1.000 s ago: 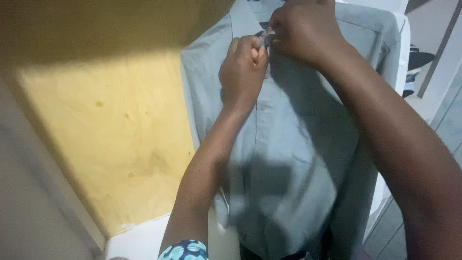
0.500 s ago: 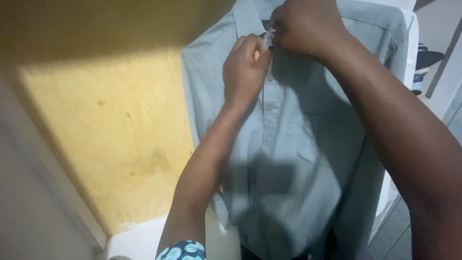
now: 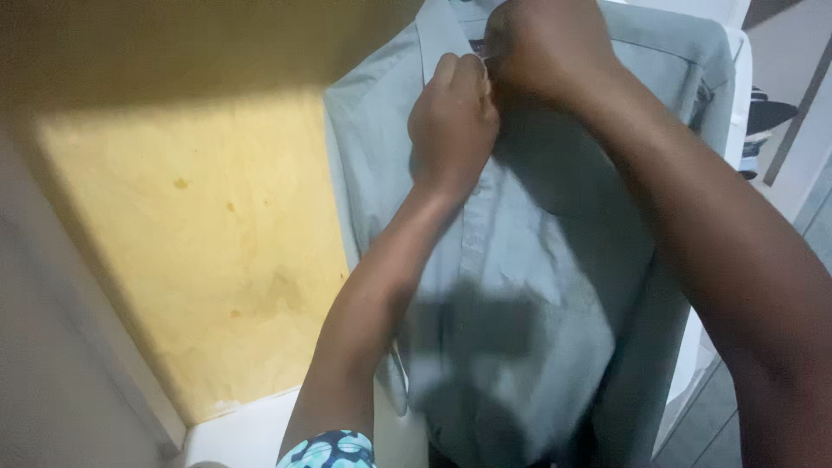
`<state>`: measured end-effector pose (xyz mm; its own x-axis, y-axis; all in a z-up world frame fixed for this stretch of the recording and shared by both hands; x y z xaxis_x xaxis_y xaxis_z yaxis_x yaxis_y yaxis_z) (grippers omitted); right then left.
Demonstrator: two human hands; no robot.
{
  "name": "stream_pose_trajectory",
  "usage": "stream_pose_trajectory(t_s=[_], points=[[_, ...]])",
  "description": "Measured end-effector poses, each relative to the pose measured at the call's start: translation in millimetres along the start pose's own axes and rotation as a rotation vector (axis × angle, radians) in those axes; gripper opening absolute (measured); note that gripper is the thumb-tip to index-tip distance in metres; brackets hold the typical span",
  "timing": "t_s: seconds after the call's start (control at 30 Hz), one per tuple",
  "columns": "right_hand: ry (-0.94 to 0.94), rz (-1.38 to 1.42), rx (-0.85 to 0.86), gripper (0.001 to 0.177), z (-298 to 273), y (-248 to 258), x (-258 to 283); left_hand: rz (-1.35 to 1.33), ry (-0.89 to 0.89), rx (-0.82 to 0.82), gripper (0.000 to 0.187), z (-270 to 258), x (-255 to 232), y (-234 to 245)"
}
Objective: The person picks up shirts and other clothing from a bed and a basket, places them onto hangers by hand, and hangs them one by one on a rod inside a closet.
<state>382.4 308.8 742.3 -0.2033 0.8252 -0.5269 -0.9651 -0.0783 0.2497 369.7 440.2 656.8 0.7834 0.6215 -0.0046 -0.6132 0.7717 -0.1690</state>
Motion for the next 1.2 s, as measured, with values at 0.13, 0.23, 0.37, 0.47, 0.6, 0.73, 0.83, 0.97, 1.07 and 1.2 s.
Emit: stream_pose_trajectory(t_s=[0.13, 0.23, 0.37, 0.47, 0.6, 0.73, 0.83, 0.97, 1.07, 1.2], points=[[-0.039, 0.265, 0.077, 0.026, -2.9, 10.5, -11.9, 0.023, -0.05, -0.028, 0.008, 6.3, 0.1, -6.8], [-0.089, 0.307, 0.138, 0.029, -4.9, 10.8, -15.2, 0.042, -0.011, 0.046, 0.005, 6.1, -1.4, -9.3], [-0.1, 0.261, 0.244, 0.029, -7.1, 7.8, -15.9, -0.065, 0.148, 0.093, 0.017, 2.7, -4.8, -8.4], [-0.123, 0.239, 0.201, 0.035, -5.5, 8.7, -13.6, -0.125, 0.219, 0.163, 0.021, -1.8, -0.7, -11.2], [-0.151, 0.134, 0.243, 0.038, -6.9, 2.3, -3.5, -0.194, 0.129, 0.184, 0.029, -10.3, 7.2, -13.3], [-0.034, 0.128, 0.133, 0.033, -9.6, -1.4, -1.6, -0.181, 0.146, 0.214, 0.029, -9.7, 14.9, -7.3], [-0.08, 0.186, 0.128, 0.031, -10.6, -2.3, -1.0, -0.044, 0.031, 0.128, 0.016, 1.3, 13.8, 0.0], [-0.089, 0.247, 0.115, 0.03, -17.0, 5.8, 0.7, 0.078, -0.153, 0.071, 0.033, 19.9, 13.8, 7.0], [-0.12, 0.354, 0.185, 0.032, -23.1, 8.1, -7.6, 0.104, -0.3, 0.125, 0.04, 39.0, 23.8, 7.1], [-0.063, 0.373, 0.063, 0.024, -30.7, 2.8, -14.4, -0.073, -0.328, 0.291, 0.031, 45.4, 31.9, 0.5]])
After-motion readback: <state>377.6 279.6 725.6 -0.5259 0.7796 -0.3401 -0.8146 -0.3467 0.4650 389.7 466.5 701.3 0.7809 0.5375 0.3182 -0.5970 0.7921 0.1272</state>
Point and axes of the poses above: each hand's wrist, its own z-axis towards the middle knuckle, its own y-axis out of the back of the hand, x = y × z, the point moved 3 cm from there along z, towards the middle knuckle
